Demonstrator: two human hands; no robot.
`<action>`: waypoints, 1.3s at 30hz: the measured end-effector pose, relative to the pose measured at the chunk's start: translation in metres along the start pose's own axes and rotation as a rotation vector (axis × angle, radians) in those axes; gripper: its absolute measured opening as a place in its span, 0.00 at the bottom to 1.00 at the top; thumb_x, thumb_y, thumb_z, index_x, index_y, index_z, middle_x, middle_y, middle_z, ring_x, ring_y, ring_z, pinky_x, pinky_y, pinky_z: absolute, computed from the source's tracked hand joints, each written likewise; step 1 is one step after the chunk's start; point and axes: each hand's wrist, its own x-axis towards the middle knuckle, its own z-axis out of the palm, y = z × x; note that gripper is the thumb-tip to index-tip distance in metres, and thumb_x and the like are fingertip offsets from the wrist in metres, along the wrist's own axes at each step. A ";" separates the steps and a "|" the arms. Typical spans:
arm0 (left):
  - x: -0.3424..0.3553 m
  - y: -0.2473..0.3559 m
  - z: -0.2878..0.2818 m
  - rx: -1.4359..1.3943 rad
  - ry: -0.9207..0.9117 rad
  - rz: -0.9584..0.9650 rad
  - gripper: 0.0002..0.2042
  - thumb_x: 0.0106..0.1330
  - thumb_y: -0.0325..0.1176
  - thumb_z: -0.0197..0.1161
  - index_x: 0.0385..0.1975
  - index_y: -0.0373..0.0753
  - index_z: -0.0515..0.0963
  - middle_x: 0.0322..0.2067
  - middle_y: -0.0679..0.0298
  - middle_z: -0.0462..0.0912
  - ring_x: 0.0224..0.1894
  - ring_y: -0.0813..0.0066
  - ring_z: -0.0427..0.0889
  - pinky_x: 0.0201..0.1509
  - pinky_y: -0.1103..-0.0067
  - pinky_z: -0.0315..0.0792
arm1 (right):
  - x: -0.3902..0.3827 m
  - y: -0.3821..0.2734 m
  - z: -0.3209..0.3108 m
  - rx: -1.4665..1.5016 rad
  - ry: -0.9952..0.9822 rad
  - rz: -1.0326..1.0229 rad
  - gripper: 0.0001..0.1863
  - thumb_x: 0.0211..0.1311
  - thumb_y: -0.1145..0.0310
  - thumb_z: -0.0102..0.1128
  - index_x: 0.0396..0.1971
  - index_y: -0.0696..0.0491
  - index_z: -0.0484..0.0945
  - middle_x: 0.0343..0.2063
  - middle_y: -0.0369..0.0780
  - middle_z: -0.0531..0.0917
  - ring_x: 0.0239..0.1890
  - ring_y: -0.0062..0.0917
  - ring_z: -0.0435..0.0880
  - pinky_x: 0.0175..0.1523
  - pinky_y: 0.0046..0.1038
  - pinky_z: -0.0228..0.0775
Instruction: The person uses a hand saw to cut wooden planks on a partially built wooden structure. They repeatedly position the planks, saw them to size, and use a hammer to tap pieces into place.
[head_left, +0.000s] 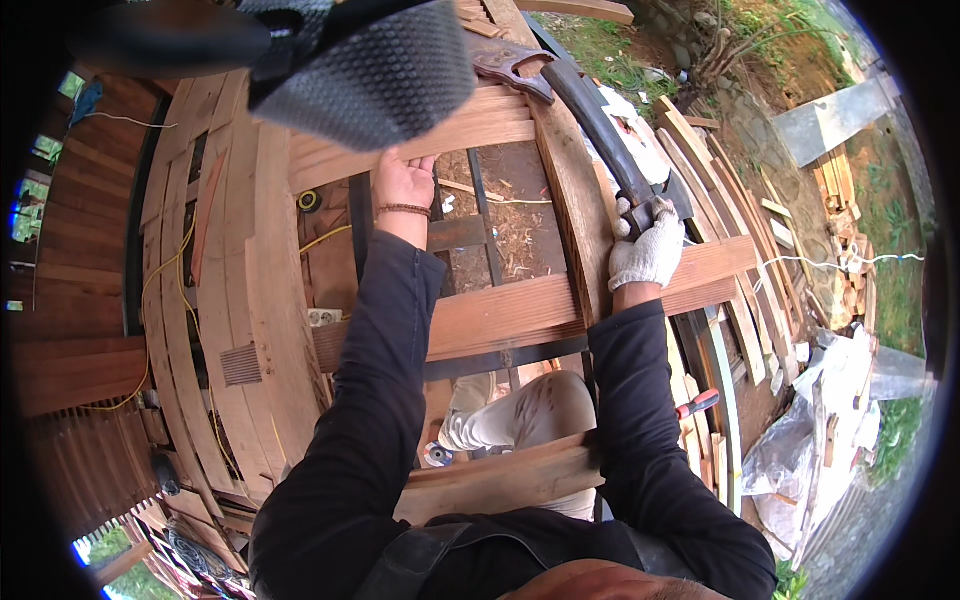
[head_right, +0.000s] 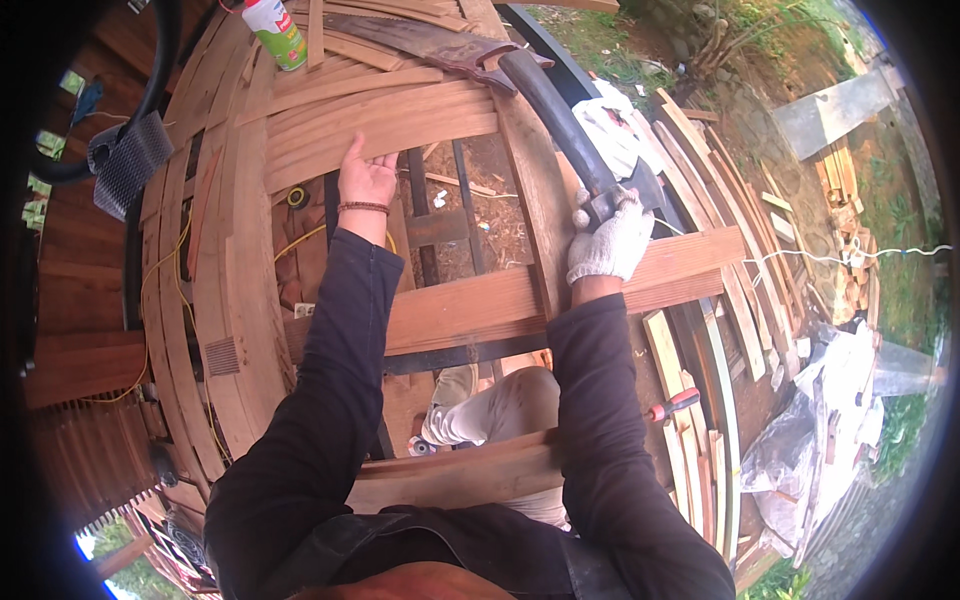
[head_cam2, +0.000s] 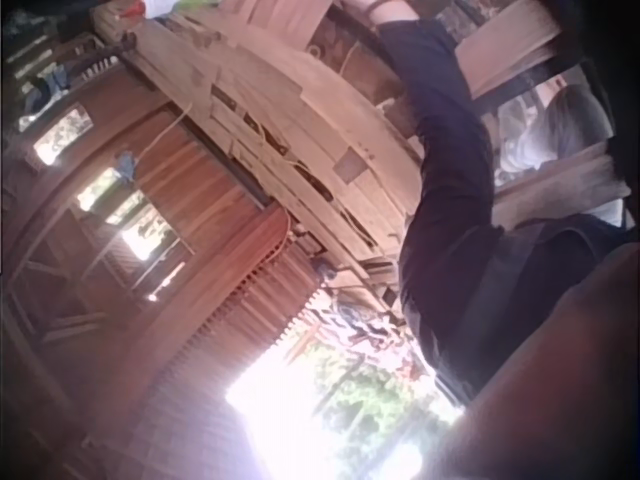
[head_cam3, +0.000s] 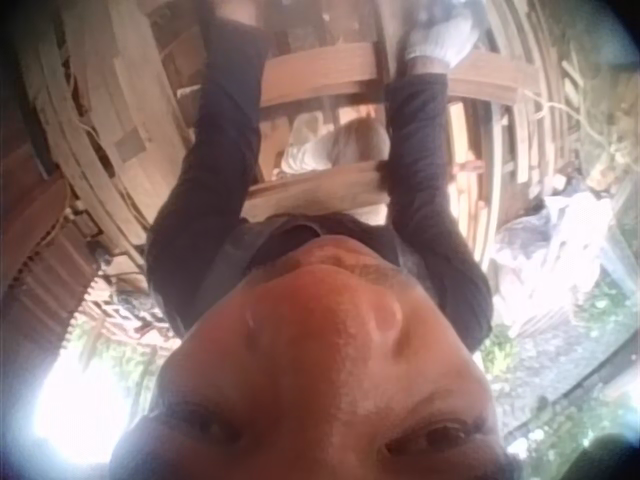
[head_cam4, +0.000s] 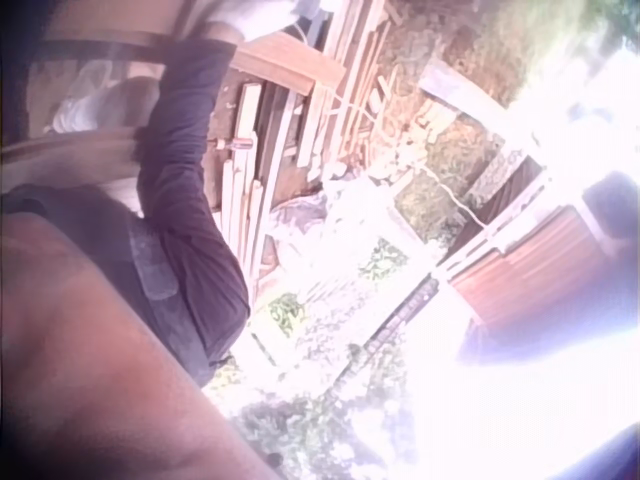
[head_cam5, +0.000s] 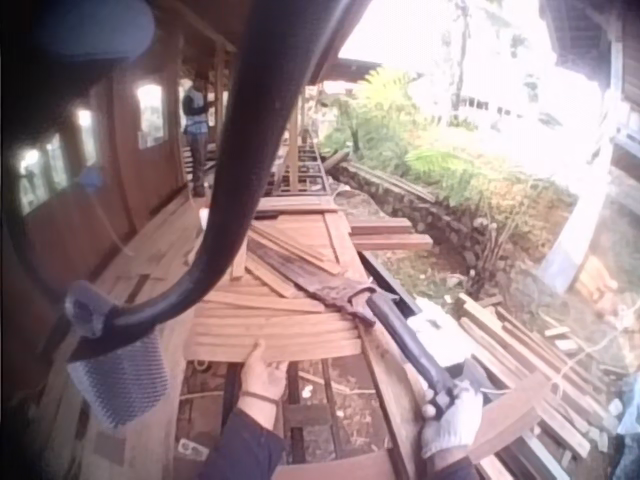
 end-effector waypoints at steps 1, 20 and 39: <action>0.001 0.000 -0.001 -0.024 -0.007 -0.026 0.22 0.73 0.33 0.68 0.62 0.35 0.71 0.61 0.54 0.78 0.66 0.56 0.77 0.74 0.55 0.72 | 0.001 0.000 -0.001 -0.003 -0.003 0.002 0.05 0.76 0.69 0.50 0.48 0.48 0.68 0.35 0.39 0.80 0.31 0.32 0.84 0.23 0.29 0.72; 0.020 -0.001 0.014 -0.043 -0.072 0.096 0.22 0.73 0.34 0.67 0.63 0.37 0.73 0.60 0.55 0.79 0.64 0.54 0.77 0.70 0.56 0.74 | 0.008 0.000 0.008 -0.051 -0.028 -0.023 0.04 0.77 0.70 0.49 0.46 0.51 0.69 0.34 0.39 0.79 0.33 0.31 0.83 0.30 0.32 0.75; 0.018 0.010 0.020 -0.042 0.062 0.025 0.22 0.63 0.22 0.65 0.57 0.34 0.72 0.56 0.53 0.78 0.60 0.53 0.80 0.68 0.57 0.77 | 0.009 -0.002 0.008 -0.075 -0.022 -0.055 0.05 0.78 0.68 0.50 0.43 0.52 0.70 0.34 0.43 0.81 0.31 0.35 0.84 0.25 0.29 0.69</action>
